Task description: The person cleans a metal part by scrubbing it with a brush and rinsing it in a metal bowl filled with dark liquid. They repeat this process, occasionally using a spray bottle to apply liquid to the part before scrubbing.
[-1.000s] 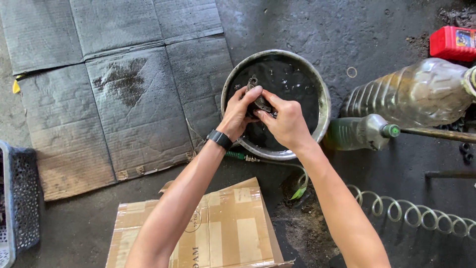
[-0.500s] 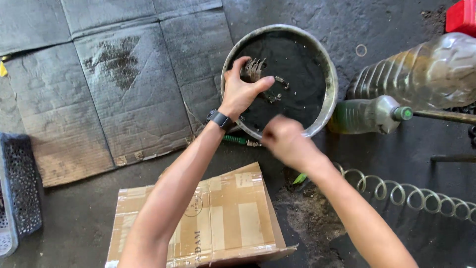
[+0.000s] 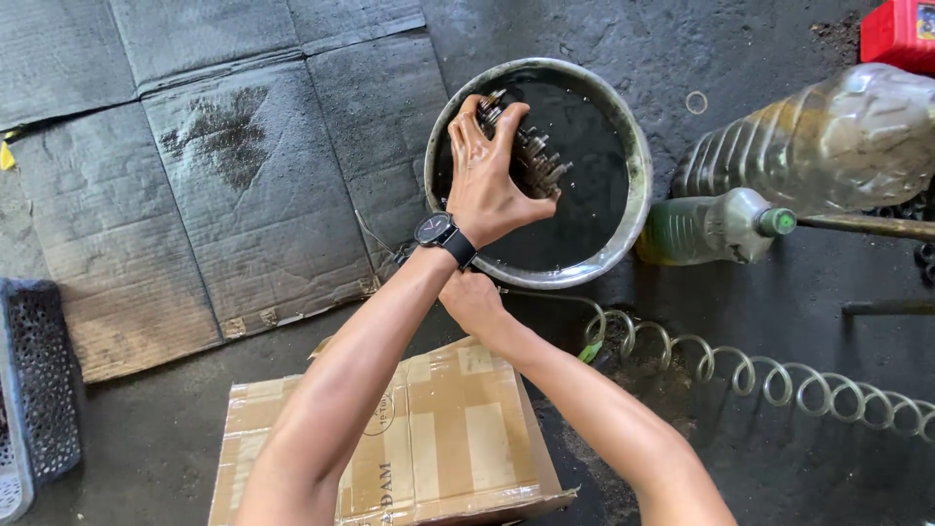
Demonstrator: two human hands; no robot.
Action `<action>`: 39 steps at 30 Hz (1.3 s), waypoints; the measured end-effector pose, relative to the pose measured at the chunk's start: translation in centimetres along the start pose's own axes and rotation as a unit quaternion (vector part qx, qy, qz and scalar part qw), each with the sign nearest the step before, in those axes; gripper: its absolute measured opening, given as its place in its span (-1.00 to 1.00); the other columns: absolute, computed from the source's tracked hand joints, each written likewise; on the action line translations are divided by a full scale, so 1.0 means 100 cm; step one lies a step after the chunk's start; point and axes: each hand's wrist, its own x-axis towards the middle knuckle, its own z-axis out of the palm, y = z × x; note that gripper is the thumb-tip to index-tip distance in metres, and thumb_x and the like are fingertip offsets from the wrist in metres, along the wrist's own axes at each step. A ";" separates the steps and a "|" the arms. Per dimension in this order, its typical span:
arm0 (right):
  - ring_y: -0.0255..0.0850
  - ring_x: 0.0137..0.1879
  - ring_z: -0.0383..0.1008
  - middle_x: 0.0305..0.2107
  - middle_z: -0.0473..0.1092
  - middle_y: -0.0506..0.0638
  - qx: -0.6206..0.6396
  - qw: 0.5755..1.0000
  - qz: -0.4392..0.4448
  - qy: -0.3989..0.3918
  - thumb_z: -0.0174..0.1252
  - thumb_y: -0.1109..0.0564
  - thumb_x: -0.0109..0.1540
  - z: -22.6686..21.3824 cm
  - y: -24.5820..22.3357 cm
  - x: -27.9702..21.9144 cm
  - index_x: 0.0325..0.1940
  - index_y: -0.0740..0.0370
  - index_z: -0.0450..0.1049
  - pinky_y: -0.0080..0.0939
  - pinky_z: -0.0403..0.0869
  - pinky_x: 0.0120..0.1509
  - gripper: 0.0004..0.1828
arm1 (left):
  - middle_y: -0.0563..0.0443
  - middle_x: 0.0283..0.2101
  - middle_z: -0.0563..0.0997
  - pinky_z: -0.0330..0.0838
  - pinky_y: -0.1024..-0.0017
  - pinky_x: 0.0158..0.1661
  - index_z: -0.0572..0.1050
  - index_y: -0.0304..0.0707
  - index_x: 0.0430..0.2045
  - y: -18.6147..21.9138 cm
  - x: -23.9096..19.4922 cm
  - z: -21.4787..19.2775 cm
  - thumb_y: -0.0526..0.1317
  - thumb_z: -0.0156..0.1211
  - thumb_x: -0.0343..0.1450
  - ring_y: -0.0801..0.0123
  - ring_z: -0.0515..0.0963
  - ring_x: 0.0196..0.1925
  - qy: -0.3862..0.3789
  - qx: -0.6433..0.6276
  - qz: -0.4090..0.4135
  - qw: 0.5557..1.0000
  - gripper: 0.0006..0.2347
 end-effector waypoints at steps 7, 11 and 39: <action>-0.08 -0.36 0.58 -0.35 0.46 0.16 0.029 0.994 0.051 -0.090 0.18 0.21 0.17 -0.031 -0.007 -0.011 -0.32 0.27 0.56 -0.16 0.55 -0.37 -0.91 | -0.52 0.28 0.11 0.15 -0.13 0.31 0.24 -0.17 0.24 0.005 0.009 0.011 -0.04 0.59 -0.03 -0.38 0.17 0.31 -0.006 0.015 0.044 0.999 -0.10; -0.02 -0.38 0.52 -0.43 0.45 0.12 0.100 0.995 0.010 -0.008 0.28 0.04 0.10 -0.076 -0.008 -0.012 -0.40 0.26 0.54 -0.08 0.49 -0.36 -0.78 | -0.38 0.19 0.32 0.32 0.04 0.26 0.33 -0.16 0.19 -0.015 0.016 0.043 0.07 0.56 0.04 -0.17 0.37 0.25 0.026 -0.175 -0.181 0.967 -0.18; -0.26 -0.11 0.55 -0.26 0.57 0.01 0.587 0.728 0.313 -0.167 0.07 -0.13 0.36 -0.146 -0.047 0.126 -0.12 0.35 0.57 -0.21 0.50 0.05 -0.55 | -0.62 0.31 0.02 0.05 -0.29 0.23 0.23 -0.18 0.20 -0.216 -0.014 -0.204 0.03 0.60 -0.06 -0.40 0.05 0.35 -0.002 0.249 -0.196 0.948 -0.08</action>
